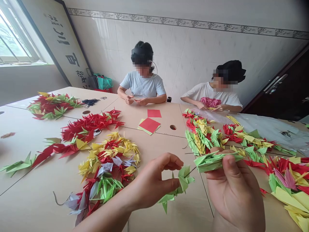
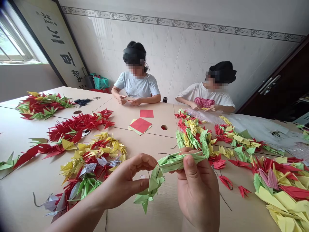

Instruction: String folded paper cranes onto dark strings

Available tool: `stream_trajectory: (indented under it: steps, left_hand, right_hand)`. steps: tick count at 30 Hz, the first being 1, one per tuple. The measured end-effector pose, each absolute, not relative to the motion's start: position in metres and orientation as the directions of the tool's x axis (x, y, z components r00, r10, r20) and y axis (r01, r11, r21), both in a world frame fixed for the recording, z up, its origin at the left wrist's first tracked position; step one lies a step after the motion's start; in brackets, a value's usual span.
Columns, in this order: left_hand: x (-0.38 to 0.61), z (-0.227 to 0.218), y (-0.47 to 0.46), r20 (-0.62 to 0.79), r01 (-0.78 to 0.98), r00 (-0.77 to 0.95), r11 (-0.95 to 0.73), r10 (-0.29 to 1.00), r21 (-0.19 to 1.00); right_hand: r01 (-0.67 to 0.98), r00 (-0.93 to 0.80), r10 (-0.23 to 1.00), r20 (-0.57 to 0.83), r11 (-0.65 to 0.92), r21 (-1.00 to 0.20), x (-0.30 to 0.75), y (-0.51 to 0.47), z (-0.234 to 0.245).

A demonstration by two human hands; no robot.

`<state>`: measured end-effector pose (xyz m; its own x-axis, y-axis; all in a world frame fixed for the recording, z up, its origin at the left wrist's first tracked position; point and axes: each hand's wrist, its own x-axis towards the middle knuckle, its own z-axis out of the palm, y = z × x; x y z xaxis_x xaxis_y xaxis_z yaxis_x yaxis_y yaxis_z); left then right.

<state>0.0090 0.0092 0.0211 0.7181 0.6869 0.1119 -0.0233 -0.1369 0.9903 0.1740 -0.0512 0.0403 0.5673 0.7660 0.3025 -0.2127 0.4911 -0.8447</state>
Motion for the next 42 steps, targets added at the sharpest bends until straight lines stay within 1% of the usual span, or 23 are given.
stream_trajectory:
  steps: [3, 5, 8, 10, 12, 17, 21, 26, 28, 31, 34, 38, 40, 42]
  left_hand:
    - [0.009, 0.024, 0.009, 0.116, 0.033, 0.744, -0.210, 0.658, 0.977]
    - [0.009, 0.025, 0.010, 0.111, 0.036, 0.765, -0.214, 0.635, 0.976]
    - [0.008, 0.024, 0.010, 0.126, -0.032, 0.773, -0.160, 0.622, 0.987]
    - [0.008, 0.023, 0.011, 0.161, -0.102, 0.772, -0.129, 0.616, 0.986]
    - [0.007, 0.022, 0.011, 0.163, -0.134, 0.780, -0.093, 0.604, 0.987]
    - [0.008, 0.021, 0.010, 0.045, -0.078, 0.824, 0.035, 0.564, 0.996]
    - [0.011, 0.016, 0.010, 0.004, -0.071, 0.848, 0.106, 0.530, 0.992]
    - [0.010, 0.016, 0.013, -0.107, -0.058, 0.851, 0.294, 0.514, 0.954]
    - [0.007, 0.022, 0.015, -0.104, -0.052, 0.832, 0.263, 0.545, 0.963]
    - [0.001, 0.032, 0.015, -0.020, -0.037, 0.813, 0.087, 0.582, 0.996]
    - [-0.003, 0.039, 0.012, 0.020, 0.024, 0.808, -0.066, 0.589, 0.998]
    - [-0.007, 0.044, 0.008, 0.032, 0.056, 0.831, -0.139, 0.555, 0.989]
    - [-0.008, 0.046, 0.008, 0.044, 0.052, 0.844, -0.163, 0.534, 0.985]
    - [-0.008, 0.048, 0.008, 0.072, 0.036, 0.845, -0.191, 0.530, 0.981]
  right_hand:
    - [-0.200, 0.590, 0.754, 0.289, 0.483, -0.852, 0.174, -0.053, 0.041]
    - [-0.192, 0.589, 0.759, 0.276, 0.463, -0.865, 0.173, -0.054, 0.043]
    - [-0.161, 0.573, 0.771, 0.278, 0.439, -0.884, 0.173, -0.055, 0.044]
    - [-0.143, 0.568, 0.768, 0.294, 0.444, -0.884, 0.174, -0.056, 0.045]
    - [-0.149, 0.571, 0.767, 0.293, 0.448, -0.882, 0.174, -0.057, 0.044]
    - [-0.192, 0.571, 0.775, 0.272, 0.448, -0.873, 0.174, -0.059, 0.041]
    - [-0.183, 0.571, 0.774, 0.273, 0.444, -0.877, 0.172, -0.060, 0.041]
    - [-0.158, 0.553, 0.782, 0.286, 0.436, -0.886, 0.173, -0.059, 0.044]
    - [-0.141, 0.542, 0.786, 0.298, 0.435, -0.889, 0.176, -0.060, 0.045]
    - [-0.084, 0.507, 0.796, 0.332, 0.429, -0.899, 0.181, -0.063, 0.044]
    - [0.033, 0.414, 0.834, 0.363, 0.385, -0.922, 0.185, -0.067, 0.042]
    - [0.178, 0.253, 0.890, 0.380, 0.343, -0.922, 0.180, -0.068, 0.045]
    - [0.218, 0.245, 0.904, 0.351, 0.302, -0.928, 0.174, -0.067, 0.049]
    - [0.235, 0.281, 0.904, 0.322, 0.261, -0.936, 0.167, -0.067, 0.053]
